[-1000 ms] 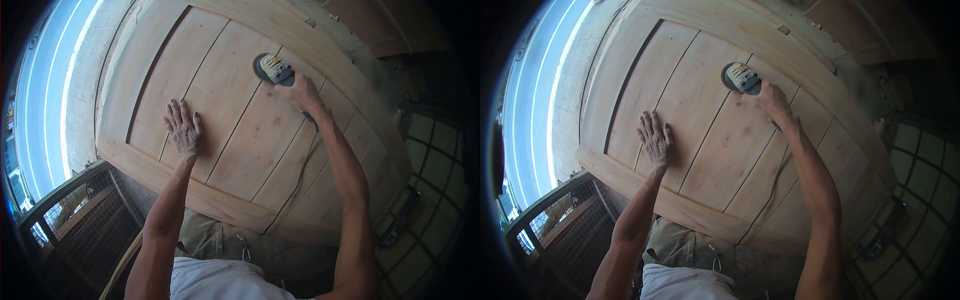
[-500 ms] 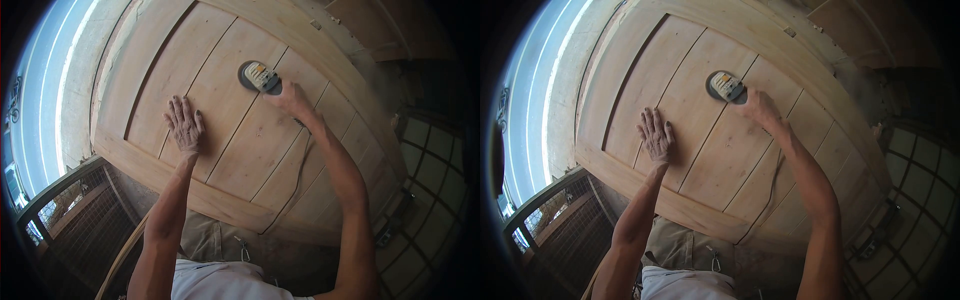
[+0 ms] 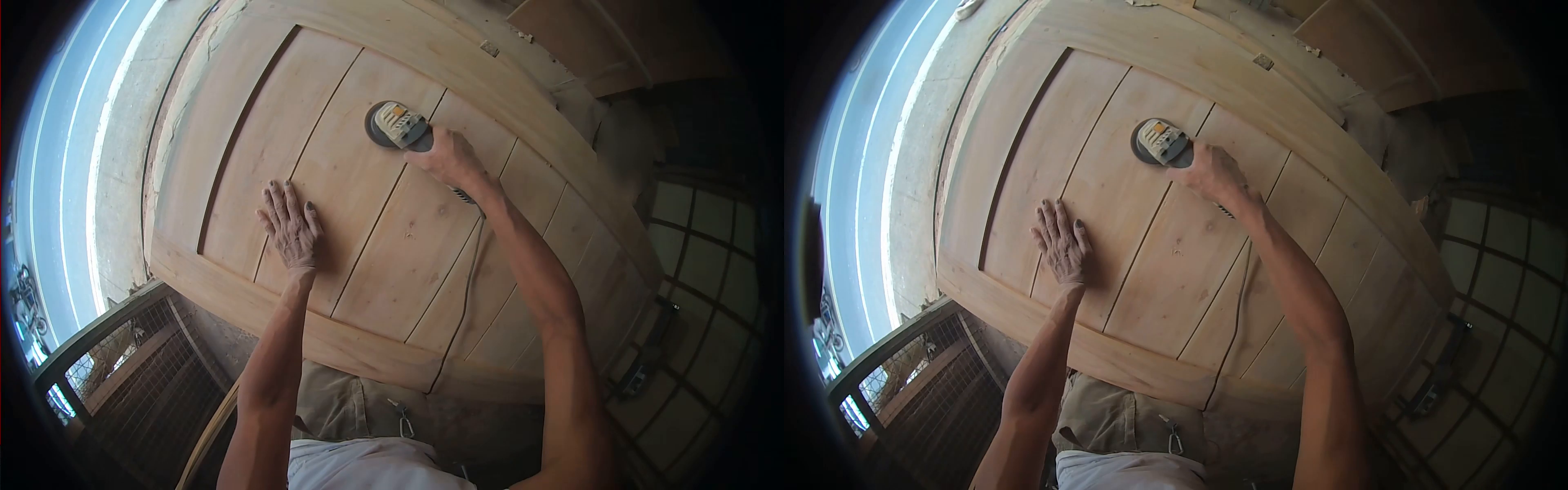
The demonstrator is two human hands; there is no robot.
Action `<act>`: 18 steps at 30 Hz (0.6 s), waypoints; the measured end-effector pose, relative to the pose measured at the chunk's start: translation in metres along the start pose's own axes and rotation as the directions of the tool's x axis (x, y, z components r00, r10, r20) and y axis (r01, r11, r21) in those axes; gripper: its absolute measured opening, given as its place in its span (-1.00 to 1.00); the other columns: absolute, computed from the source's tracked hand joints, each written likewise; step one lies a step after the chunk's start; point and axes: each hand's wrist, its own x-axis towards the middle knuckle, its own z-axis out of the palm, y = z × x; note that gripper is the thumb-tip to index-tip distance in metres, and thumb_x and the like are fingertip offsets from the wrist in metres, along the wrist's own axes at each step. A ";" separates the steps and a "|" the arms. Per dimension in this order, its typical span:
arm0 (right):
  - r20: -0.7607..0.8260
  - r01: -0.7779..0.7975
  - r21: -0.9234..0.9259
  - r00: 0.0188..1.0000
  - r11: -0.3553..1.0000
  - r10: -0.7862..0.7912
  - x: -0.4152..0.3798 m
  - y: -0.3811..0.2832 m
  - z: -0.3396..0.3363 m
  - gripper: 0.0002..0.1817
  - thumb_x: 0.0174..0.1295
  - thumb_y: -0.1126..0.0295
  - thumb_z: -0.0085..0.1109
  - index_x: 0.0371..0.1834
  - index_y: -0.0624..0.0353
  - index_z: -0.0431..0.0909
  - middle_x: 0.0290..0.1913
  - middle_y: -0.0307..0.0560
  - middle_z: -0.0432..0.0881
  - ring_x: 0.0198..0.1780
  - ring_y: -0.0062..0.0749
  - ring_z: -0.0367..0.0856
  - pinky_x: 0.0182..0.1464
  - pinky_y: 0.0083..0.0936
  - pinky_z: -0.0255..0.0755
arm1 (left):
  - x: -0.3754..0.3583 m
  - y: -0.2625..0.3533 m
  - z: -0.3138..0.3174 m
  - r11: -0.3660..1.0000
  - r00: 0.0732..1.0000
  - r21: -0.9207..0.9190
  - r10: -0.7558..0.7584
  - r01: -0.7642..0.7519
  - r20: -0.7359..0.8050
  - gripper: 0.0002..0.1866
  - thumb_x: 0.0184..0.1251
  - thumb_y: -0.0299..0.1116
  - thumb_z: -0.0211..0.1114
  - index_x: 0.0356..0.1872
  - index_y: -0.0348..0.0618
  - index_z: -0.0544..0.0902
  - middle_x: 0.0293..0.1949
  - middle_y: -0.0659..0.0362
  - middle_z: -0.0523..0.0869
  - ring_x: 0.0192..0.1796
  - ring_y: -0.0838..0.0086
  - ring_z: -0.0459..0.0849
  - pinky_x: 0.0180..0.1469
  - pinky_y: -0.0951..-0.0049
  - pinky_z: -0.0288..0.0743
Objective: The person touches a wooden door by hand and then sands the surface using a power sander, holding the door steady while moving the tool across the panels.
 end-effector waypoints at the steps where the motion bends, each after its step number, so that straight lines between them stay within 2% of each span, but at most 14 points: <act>1: 0.036 -0.022 0.013 0.999 1.000 0.021 0.008 -0.017 -0.006 -0.23 0.24 -0.19 0.49 0.14 0.39 0.75 0.07 0.42 0.86 0.17 0.33 0.85 0.25 0.03 0.71 | 0.000 0.000 0.001 1.000 1.000 0.005 0.002 -0.002 0.001 -0.27 0.81 0.01 0.03 0.85 -0.01 0.24 0.89 0.00 0.10 0.92 0.09 -0.04 0.88 -0.23 -0.31; 3: 0.116 -0.068 0.044 0.991 0.997 0.063 0.032 -0.037 -0.012 -0.20 0.24 -0.20 0.49 0.20 0.40 0.74 0.13 0.43 0.84 0.21 0.32 0.84 0.27 0.02 0.71 | 0.000 -0.002 0.000 1.000 1.000 0.022 0.008 -0.008 0.009 -0.27 0.81 0.01 0.03 0.85 -0.02 0.24 0.89 0.00 0.10 0.92 0.10 -0.03 0.88 -0.23 -0.31; 6: 0.006 -0.028 0.005 1.000 1.000 0.028 0.075 -0.051 -0.009 -0.62 0.31 0.11 0.49 0.07 0.09 0.79 -0.13 0.40 0.77 0.02 0.30 0.84 0.06 0.01 0.73 | 0.000 0.001 -0.005 0.999 1.000 0.035 0.006 -0.007 0.028 -0.26 0.80 0.01 0.03 0.85 -0.01 0.24 0.89 0.00 0.10 0.92 0.10 -0.03 0.89 -0.21 -0.29; 8: -0.138 0.189 -0.054 0.971 0.980 -0.195 0.119 -0.025 0.010 -0.27 0.24 -0.11 0.53 0.24 0.32 0.72 0.07 0.44 0.81 0.19 0.29 0.84 0.20 0.02 0.73 | 0.002 0.002 -0.004 0.999 1.000 0.046 0.006 -0.007 0.024 -0.26 0.80 0.01 0.04 0.85 -0.01 0.24 0.89 0.00 0.10 0.92 0.11 -0.03 0.89 -0.21 -0.28; 11: -0.107 0.221 -0.139 0.966 0.965 -0.236 0.149 -0.012 0.006 -0.10 0.20 -0.20 0.57 0.31 0.46 0.68 0.17 0.49 0.81 0.25 0.32 0.82 0.28 0.03 0.72 | 0.001 -0.001 -0.001 0.998 1.000 0.063 0.012 -0.013 0.013 -0.26 0.79 0.02 0.04 0.85 0.00 0.24 0.89 0.01 0.11 0.92 0.11 -0.02 0.89 -0.20 -0.27; 14: -0.033 0.159 -0.098 0.986 0.982 -0.163 0.141 0.000 -0.014 -0.13 0.18 -0.15 0.57 0.26 0.48 0.66 0.13 0.50 0.81 0.18 0.35 0.82 0.24 0.03 0.70 | 0.000 -0.001 -0.002 0.999 1.000 0.048 0.013 -0.013 0.006 -0.26 0.79 0.02 0.05 0.85 0.01 0.25 0.89 0.01 0.11 0.91 0.12 -0.01 0.89 -0.19 -0.26; 16: 0.004 0.057 -0.020 0.998 0.998 -0.057 0.110 -0.007 -0.039 -0.16 0.15 -0.12 0.56 0.23 0.47 0.66 0.11 0.48 0.81 0.12 0.36 0.82 0.21 0.04 0.69 | 0.001 -0.003 0.001 0.999 1.000 0.048 0.018 -0.017 -0.002 -0.26 0.79 0.02 0.05 0.85 0.02 0.25 0.89 0.01 0.11 0.91 0.12 0.00 0.89 -0.19 -0.25; 18: -0.024 0.218 -0.101 0.975 0.971 -0.221 0.090 0.008 -0.045 -0.22 0.13 -0.08 0.53 0.17 0.43 0.67 0.04 0.46 0.81 0.04 0.33 0.81 0.16 0.05 0.67 | 0.001 -0.002 0.002 0.999 1.000 0.051 0.012 -0.013 0.002 -0.26 0.80 0.03 0.06 0.85 0.02 0.26 0.89 0.02 0.11 0.91 0.12 0.00 0.89 -0.19 -0.25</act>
